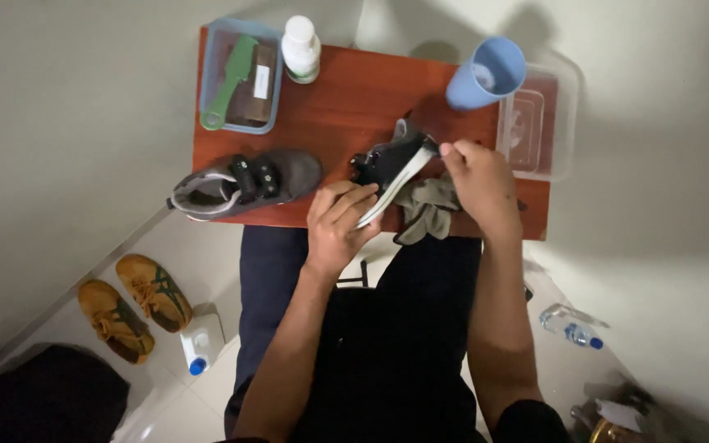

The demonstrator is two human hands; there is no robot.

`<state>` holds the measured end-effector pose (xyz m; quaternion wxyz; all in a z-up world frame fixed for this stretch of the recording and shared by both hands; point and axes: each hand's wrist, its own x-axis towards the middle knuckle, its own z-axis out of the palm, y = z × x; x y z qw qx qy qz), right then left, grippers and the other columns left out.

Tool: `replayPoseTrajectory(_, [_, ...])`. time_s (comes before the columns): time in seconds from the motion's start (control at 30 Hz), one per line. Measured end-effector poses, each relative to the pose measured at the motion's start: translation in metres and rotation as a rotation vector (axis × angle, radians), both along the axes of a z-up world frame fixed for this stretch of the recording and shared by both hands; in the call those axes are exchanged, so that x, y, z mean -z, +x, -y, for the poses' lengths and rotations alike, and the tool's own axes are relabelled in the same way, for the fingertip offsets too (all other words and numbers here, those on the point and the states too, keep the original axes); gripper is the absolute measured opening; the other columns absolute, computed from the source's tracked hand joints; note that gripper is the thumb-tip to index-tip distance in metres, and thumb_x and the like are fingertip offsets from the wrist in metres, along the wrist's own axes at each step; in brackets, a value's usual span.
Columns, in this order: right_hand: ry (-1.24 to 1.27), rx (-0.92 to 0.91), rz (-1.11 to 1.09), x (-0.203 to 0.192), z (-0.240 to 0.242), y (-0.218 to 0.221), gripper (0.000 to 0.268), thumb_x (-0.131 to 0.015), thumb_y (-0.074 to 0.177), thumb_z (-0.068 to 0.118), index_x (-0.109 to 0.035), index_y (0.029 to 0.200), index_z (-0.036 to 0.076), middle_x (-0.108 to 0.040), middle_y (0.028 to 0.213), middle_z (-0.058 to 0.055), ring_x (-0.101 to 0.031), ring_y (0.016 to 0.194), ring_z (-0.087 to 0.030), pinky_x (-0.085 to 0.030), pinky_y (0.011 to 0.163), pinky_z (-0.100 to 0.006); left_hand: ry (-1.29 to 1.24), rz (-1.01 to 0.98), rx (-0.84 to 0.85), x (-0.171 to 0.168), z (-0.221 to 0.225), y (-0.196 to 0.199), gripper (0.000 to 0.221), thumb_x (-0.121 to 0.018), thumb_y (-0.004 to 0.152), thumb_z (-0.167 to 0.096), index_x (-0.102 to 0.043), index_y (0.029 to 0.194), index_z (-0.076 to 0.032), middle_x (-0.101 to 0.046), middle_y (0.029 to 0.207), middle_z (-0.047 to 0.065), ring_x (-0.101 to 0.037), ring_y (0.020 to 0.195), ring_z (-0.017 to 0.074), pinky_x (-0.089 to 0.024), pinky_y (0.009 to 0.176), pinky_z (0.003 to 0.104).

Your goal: A person is seen refurbishing a black shoe by applying a liquid treatment to the sole with a brush and then buffing it with a cloth on a low table.

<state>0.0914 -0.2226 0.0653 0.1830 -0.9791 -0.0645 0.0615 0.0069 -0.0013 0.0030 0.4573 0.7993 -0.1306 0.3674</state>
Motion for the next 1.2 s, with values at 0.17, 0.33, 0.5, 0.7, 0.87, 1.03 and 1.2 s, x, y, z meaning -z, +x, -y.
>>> replayPoseTrajectory(0.17, [0.095,0.105,-0.098,0.003,0.003,0.018,0.056,-0.043,0.114,0.041,-0.043,0.067,0.011,-0.042,0.049,-0.006,-0.042,0.045,-0.021,-0.036,0.045,-0.034,0.060,-0.060,-0.062,-0.019,-0.001,0.005,0.017,-0.082,0.081,-0.027,-0.076,0.085,-0.012,-0.077,0.089,0.000,-0.066,0.089,0.0240,-0.049,0.084,0.039])
replayPoseTrajectory(0.33, [0.109,0.170,-0.238,0.015,0.006,0.027,0.062,-0.026,0.114,0.036,-0.067,0.119,-0.011,-0.058,0.062,-0.013,-0.047,0.051,-0.018,-0.042,0.045,-0.034,0.278,-0.170,-0.215,-0.049,0.019,0.026,0.034,-0.086,0.067,-0.041,-0.066,0.076,-0.015,-0.062,0.077,0.000,-0.060,0.087,0.0248,-0.044,0.080,0.040])
replayPoseTrajectory(0.5, [0.179,0.084,-0.220,-0.019,-0.006,0.009,0.056,-0.042,0.107,0.043,-0.060,0.074,0.001,-0.057,0.063,-0.021,-0.061,0.068,-0.040,-0.040,0.058,-0.048,0.720,-0.581,-0.196,-0.040,0.038,0.039,0.088,-0.093,0.068,-0.038,-0.056,0.143,-0.010,-0.062,0.133,0.013,-0.063,0.116,0.0331,-0.047,0.101,0.046])
replayPoseTrajectory(0.7, [0.161,0.077,-0.042,-0.019,-0.001,0.013,0.059,-0.040,0.116,0.039,-0.045,0.067,0.006,-0.042,0.053,-0.008,-0.044,0.052,-0.022,-0.032,0.051,-0.036,0.588,-0.310,-0.240,-0.046,0.036,0.037,0.053,-0.081,0.074,-0.017,-0.069,0.125,-0.012,-0.068,0.108,0.004,-0.066,0.104,0.0255,-0.053,0.084,0.039])
replayPoseTrajectory(0.87, [0.200,0.131,0.049,-0.038,-0.009,-0.003,0.060,-0.042,0.117,0.039,-0.043,0.066,0.008,-0.041,0.051,-0.008,-0.040,0.051,-0.019,-0.030,0.051,-0.033,0.408,-0.207,-0.139,-0.055,0.028,0.033,0.064,-0.089,0.068,-0.012,-0.067,0.128,-0.007,-0.064,0.108,0.008,-0.059,0.110,0.0290,-0.046,0.094,0.044])
replayPoseTrajectory(1.03, [0.262,0.162,0.175,-0.056,-0.009,-0.028,0.059,-0.051,0.117,0.037,-0.042,0.065,0.010,-0.033,0.050,-0.007,-0.035,0.051,-0.016,-0.030,0.052,-0.031,0.168,-0.115,-0.031,-0.048,0.027,0.033,0.062,-0.091,0.074,-0.004,-0.064,0.129,-0.001,-0.057,0.105,0.011,-0.054,0.110,0.0345,-0.040,0.109,0.057])
replayPoseTrajectory(1.2, [0.335,0.177,0.281,-0.071,-0.009,-0.047,0.053,-0.058,0.117,0.027,-0.053,0.067,0.009,-0.038,0.051,-0.004,-0.037,0.053,-0.016,-0.034,0.056,-0.030,0.121,-0.113,0.002,-0.023,0.033,0.029,0.060,-0.086,0.074,-0.008,-0.068,0.131,-0.010,-0.053,0.115,0.009,-0.055,0.115,0.0363,-0.057,0.092,0.046])
